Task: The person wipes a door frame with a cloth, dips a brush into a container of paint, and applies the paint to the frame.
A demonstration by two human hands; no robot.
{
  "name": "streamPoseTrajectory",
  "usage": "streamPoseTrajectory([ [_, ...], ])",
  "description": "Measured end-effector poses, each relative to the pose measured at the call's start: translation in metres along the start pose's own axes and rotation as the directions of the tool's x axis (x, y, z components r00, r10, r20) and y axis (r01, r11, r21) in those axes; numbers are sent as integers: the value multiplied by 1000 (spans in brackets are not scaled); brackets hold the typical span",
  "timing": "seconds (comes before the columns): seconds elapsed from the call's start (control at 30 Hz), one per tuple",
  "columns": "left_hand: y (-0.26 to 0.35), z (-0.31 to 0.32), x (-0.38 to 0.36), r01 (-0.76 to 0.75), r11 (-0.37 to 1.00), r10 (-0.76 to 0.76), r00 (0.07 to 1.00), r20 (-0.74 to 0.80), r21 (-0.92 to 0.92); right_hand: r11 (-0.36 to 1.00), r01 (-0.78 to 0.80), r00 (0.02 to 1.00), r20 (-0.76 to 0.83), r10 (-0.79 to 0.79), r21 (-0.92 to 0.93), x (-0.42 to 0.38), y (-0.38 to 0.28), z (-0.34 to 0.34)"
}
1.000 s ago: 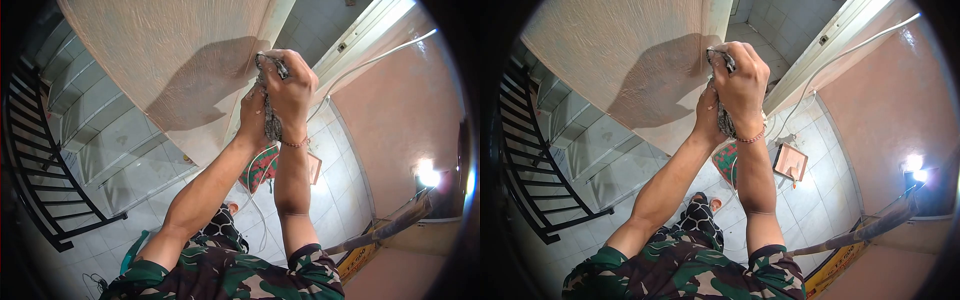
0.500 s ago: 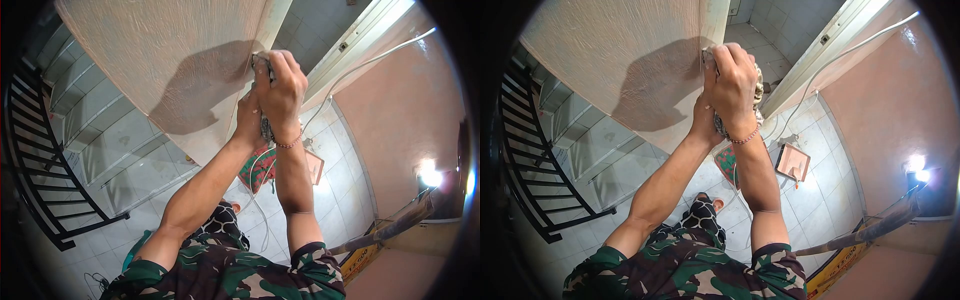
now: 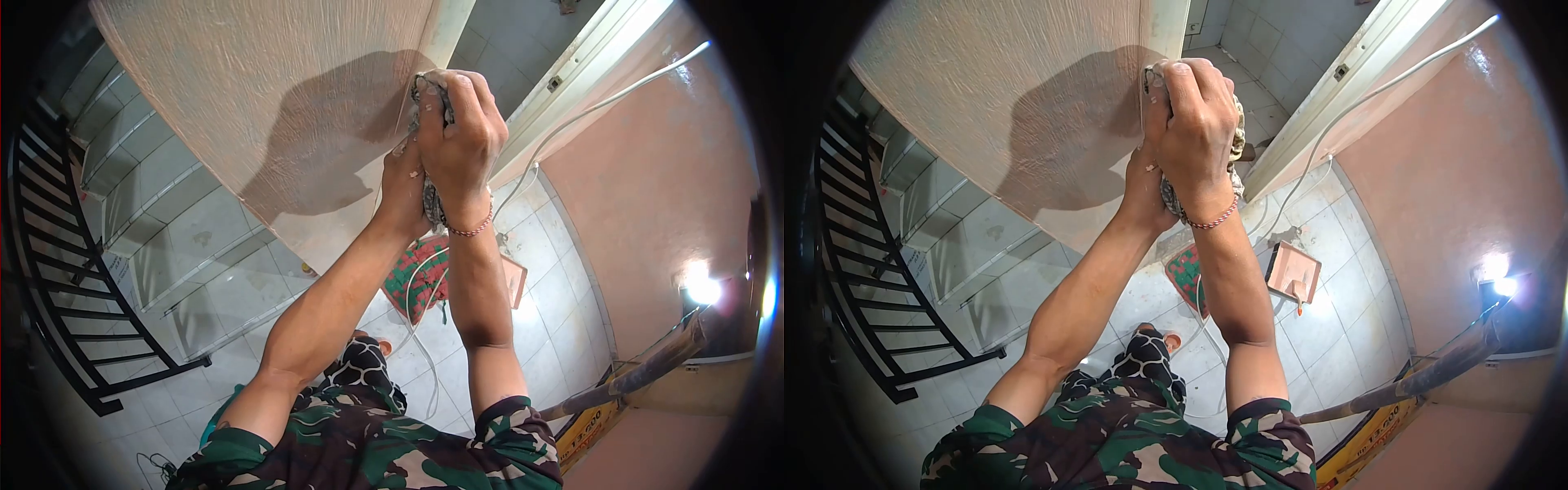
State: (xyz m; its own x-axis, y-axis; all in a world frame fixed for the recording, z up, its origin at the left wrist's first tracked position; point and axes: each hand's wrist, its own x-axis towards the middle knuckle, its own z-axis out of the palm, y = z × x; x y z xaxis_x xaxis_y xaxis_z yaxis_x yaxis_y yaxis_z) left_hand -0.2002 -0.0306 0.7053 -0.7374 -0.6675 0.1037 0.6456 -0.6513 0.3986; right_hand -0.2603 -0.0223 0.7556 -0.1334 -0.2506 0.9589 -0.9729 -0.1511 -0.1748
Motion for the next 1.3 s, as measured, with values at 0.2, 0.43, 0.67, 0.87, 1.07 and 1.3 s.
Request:
streamPoseTrajectory([
  [0.2,9,23,1,71,996,-72,997,-17,-50,991,80,996,-36,-85,-105,26,-5,-5],
  [0.43,18,28,9,88,995,-93,990,105,51,991,105,993,-43,-108,-80,44,-6,-5],
  [0.67,25,50,13,90,996,-83,980,180,-27,986,133,990,-26,-136,-97,67,-10,-10],
  [0.87,28,58,17,73,997,-72,984,163,4,985,71,996,-43,-79,-157,83,-23,-17],
  [1.07,30,68,21,30,999,-26,985,172,-22,965,120,987,-78,-142,-235,95,-23,-20],
  [1.3,25,54,-1,-6,977,17,999,-51,213,987,-154,952,-262,157,34,48,-17,-18],
])
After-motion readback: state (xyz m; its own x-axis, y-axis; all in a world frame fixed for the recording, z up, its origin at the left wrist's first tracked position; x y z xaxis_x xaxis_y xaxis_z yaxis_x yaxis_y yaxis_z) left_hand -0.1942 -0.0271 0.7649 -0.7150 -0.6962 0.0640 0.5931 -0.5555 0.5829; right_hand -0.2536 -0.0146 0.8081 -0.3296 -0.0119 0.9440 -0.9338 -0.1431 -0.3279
